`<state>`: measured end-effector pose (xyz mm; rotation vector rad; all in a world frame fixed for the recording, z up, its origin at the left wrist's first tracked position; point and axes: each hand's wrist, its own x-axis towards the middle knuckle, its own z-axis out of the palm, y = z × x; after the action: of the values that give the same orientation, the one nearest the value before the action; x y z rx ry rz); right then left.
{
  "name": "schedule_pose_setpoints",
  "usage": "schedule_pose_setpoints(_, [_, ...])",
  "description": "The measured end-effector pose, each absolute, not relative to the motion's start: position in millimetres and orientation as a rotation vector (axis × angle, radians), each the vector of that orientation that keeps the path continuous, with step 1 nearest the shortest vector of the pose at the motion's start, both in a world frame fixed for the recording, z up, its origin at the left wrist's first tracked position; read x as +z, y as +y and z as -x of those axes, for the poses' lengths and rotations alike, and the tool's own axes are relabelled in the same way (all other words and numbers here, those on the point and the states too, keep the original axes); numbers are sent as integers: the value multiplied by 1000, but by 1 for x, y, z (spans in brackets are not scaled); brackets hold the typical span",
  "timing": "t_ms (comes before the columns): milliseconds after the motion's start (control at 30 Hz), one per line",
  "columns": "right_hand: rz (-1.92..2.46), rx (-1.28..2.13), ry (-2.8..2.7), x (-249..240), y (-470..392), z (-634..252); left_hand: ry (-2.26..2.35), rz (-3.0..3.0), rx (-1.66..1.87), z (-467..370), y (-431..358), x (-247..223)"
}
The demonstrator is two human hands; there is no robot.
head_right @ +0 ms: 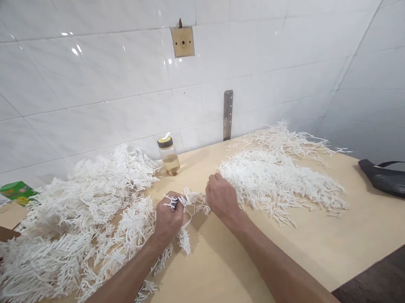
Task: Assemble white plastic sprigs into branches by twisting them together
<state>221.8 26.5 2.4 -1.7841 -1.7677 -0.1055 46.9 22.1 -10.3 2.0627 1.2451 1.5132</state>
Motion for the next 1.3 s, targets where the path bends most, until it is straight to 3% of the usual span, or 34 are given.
schedule_pose_setpoints(200, [1765,-83,-1468,9,28,-249,1171,-2008,1541,-49,24,-13])
schedule_pose_setpoints(400, [1430,409,-1656,23,5,-206,1284,-1995,1591,-50,25,-13])
schedule_pose_setpoints(767, [1573,678,-1661,13,11,-199,1197,-2183,1516,-48,26,-16])
schedule_pose_setpoints(900, [1544,525,-1706,9,10,-197,1163,-2210,1509,-48,25,-17])
schedule_pose_setpoints(1133, [1649,-35,-1782,-1,19,-205,1291,-2254,1479,-48,24,-15])
schedule_pose_setpoints(1300, [1806,-90,-1538,5,30,-239,1178,-2144,1442,-48,24,-17])
